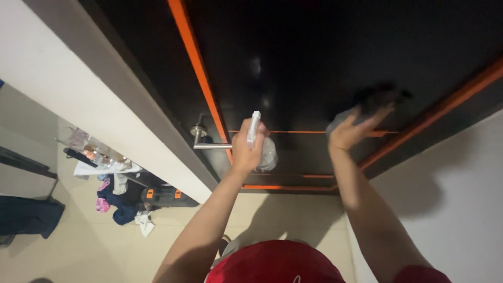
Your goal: The person cleans a door by spraying it with a spray bottle and wiping the surface, handle, and frame with a cloth.
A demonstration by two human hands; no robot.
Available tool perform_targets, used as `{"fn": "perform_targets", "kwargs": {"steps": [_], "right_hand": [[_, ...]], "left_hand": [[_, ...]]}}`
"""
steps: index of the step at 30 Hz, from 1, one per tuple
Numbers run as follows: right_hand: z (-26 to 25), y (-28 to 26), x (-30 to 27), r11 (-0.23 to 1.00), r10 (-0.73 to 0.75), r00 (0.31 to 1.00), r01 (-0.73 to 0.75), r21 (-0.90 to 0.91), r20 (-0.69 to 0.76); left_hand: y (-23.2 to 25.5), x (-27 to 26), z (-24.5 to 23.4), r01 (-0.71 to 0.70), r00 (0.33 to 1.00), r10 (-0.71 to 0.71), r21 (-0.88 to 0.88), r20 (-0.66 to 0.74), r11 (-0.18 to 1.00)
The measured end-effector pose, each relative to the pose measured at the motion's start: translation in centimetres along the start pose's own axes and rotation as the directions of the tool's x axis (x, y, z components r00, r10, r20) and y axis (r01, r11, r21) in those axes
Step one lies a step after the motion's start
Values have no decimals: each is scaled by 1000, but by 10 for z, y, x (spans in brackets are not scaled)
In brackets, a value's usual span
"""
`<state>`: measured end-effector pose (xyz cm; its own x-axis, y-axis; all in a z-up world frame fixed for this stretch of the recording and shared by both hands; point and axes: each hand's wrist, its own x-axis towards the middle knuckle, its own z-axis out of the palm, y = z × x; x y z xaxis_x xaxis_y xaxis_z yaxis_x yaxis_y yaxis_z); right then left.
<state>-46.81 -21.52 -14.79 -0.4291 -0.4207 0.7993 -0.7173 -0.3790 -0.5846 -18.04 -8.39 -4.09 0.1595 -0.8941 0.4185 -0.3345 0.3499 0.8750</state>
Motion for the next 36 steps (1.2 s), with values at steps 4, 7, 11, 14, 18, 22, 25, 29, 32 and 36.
{"fn": "perform_targets", "kwargs": {"steps": [4,7,11,14,18,22,25,29,32,36], "right_hand": [[26,-84,-19,999,-43,995,41,27,87],[43,-139,-28,964,-262,926,262,37,271],[72,-168,-44,755,-626,646,641,135,436],[71,-151,-49,590,-746,373,754,287,552],[46,-124,-10,452,-777,250,860,236,578],[50,-92,40,721,-684,723,690,-62,93],[55,-95,41,821,-571,807,566,-79,-150],[31,-91,26,753,-655,753,657,-30,59],[38,-29,56,698,-713,685,713,-61,-149],[12,-46,72,927,-375,865,338,-165,-334]], "left_hand": [[3,-3,-17,2,1000,-3,-17,-19,1000],[8,-5,-32,23,999,-24,-28,-48,999],[11,-8,-55,42,996,-53,-144,-72,989],[3,-8,-71,-50,994,41,-90,-99,995],[-5,-11,-85,-35,992,32,-20,-124,999],[-2,-6,-91,-58,986,56,-7,-155,998],[4,-2,-83,-61,987,52,-50,-155,997],[21,13,-73,-119,991,107,-168,-79,979],[34,22,-70,-91,994,84,-114,-70,989],[38,28,-62,-147,989,142,-134,-44,980]]}}
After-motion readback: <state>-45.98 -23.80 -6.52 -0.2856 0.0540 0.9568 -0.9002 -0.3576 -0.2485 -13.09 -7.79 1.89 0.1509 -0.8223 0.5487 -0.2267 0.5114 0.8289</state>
